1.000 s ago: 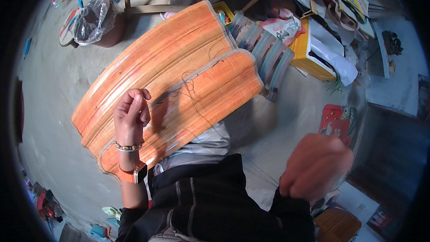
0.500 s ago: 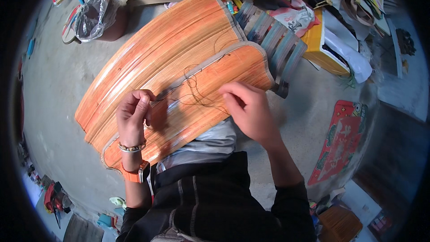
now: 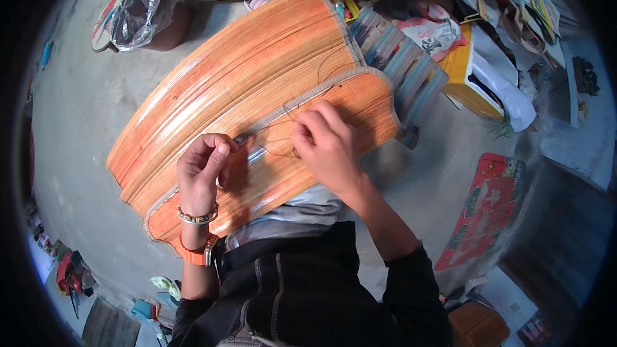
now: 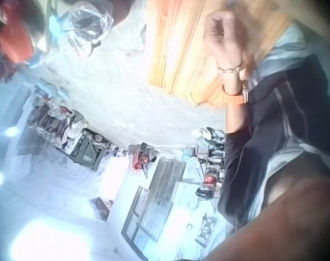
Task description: The person sews a strap onto a folded orange mat using a needle and thread. They pull the thread through the material, tie a knot, and then retrieve a spool of black thread to continue the task.
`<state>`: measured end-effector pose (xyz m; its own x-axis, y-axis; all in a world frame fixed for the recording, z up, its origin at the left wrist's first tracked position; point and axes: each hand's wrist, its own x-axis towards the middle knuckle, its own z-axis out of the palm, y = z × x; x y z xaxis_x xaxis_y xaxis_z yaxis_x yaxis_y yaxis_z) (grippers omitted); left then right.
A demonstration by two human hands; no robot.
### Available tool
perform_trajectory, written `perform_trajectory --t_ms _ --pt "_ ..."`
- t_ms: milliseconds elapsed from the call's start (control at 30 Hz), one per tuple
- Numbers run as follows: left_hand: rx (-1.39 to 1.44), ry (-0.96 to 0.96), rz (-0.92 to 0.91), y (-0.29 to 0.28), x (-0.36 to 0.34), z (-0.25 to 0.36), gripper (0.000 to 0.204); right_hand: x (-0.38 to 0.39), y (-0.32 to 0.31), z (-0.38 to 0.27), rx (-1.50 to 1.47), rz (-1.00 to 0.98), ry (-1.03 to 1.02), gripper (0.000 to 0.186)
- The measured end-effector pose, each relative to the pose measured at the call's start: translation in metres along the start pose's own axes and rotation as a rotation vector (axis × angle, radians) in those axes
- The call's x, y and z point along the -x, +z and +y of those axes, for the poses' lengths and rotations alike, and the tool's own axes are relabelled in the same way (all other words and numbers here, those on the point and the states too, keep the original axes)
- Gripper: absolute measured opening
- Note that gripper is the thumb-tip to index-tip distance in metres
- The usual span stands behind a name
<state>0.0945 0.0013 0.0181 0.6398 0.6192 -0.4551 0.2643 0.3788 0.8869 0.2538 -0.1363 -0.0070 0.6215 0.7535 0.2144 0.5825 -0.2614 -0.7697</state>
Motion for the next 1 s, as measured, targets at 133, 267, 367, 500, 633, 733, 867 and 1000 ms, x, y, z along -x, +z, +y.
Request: perform_trajectory --t_ms 133,267,367,500,633,733,867,1000 --pt "0.026 -0.013 -0.031 0.006 -0.005 0.001 0.012 0.029 -0.034 0.008 -0.053 0.07 0.238 0.011" --pt "0.077 -0.016 -0.124 0.015 -0.011 0.0 0.013 0.053 -0.063 0.001 -0.201 0.056 0.334 0.012" --pt "0.106 -0.039 -0.219 0.025 -0.015 -0.001 0.013 0.053 -0.074 -0.017 -0.179 0.004 0.23 0.012" --pt "0.088 -0.123 -0.306 0.036 -0.019 0.004 0.013 0.047 -0.066 -0.031 -0.221 -0.064 0.136 0.012" --pt "0.072 -0.14 -0.326 0.03 -0.02 0.004 0.013 0.03 -0.048 -0.052 -0.326 -0.133 -0.005 0.011" --pt "0.203 -0.142 -0.28 0.012 -0.014 0.008 0.013 0.015 -0.03 -0.059 -0.377 -0.13 -0.126 0.013" --pt "0.336 -0.165 -0.247 -0.032 0.003 0.007 0.014 -0.014 -0.023 -0.063 -0.398 -0.099 -0.137 0.014" --pt "0.448 -0.058 -0.23 -0.079 0.025 -0.003 0.02 -0.045 -0.017 -0.06 -0.361 -0.18 0.057 0.021"
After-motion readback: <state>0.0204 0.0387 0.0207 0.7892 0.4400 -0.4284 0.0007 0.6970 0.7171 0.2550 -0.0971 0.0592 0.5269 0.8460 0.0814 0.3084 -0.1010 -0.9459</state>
